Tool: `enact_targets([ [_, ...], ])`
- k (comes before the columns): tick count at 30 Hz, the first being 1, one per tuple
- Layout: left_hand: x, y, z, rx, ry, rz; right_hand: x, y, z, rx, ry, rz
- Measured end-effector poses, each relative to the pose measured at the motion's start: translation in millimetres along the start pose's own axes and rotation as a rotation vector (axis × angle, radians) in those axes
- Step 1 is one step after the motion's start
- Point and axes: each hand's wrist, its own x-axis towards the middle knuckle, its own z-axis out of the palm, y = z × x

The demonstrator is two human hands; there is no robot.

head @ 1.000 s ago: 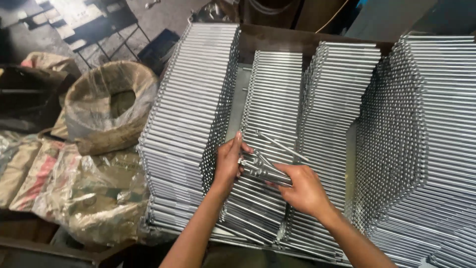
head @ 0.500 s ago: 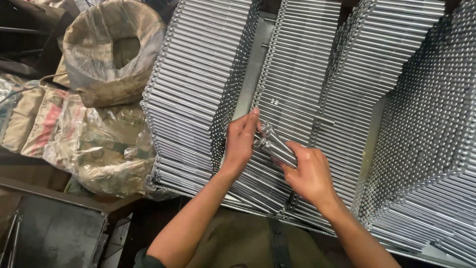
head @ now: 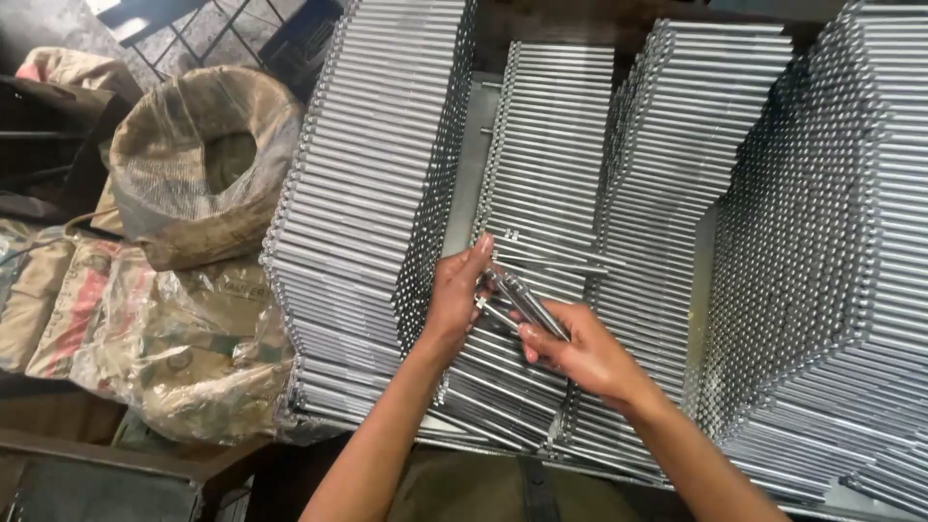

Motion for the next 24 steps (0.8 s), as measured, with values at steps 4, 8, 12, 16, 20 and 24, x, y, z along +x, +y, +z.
enact_targets([
  [4,-2,15,4,0.083,-0.069,0.121,10,8,7,-0.470,0.205,-0.076],
  [8,-1,32,15,0.031,-0.020,-0.050,13,-15,-2,-0.312,0.160,-0.016],
  [12,8,27,20,0.075,0.129,-0.002,35,-7,-13,-0.686,0.135,0.258],
  [16,10,26,25,0.174,0.231,0.037,38,-18,-20,-0.830,0.122,0.213],
  [20,42,-5,5,0.190,0.265,0.176,39,-19,-28,-0.796,0.006,0.304],
  [24,37,16,12,0.162,0.220,0.183,40,-13,-35,-0.865,0.032,0.244],
])
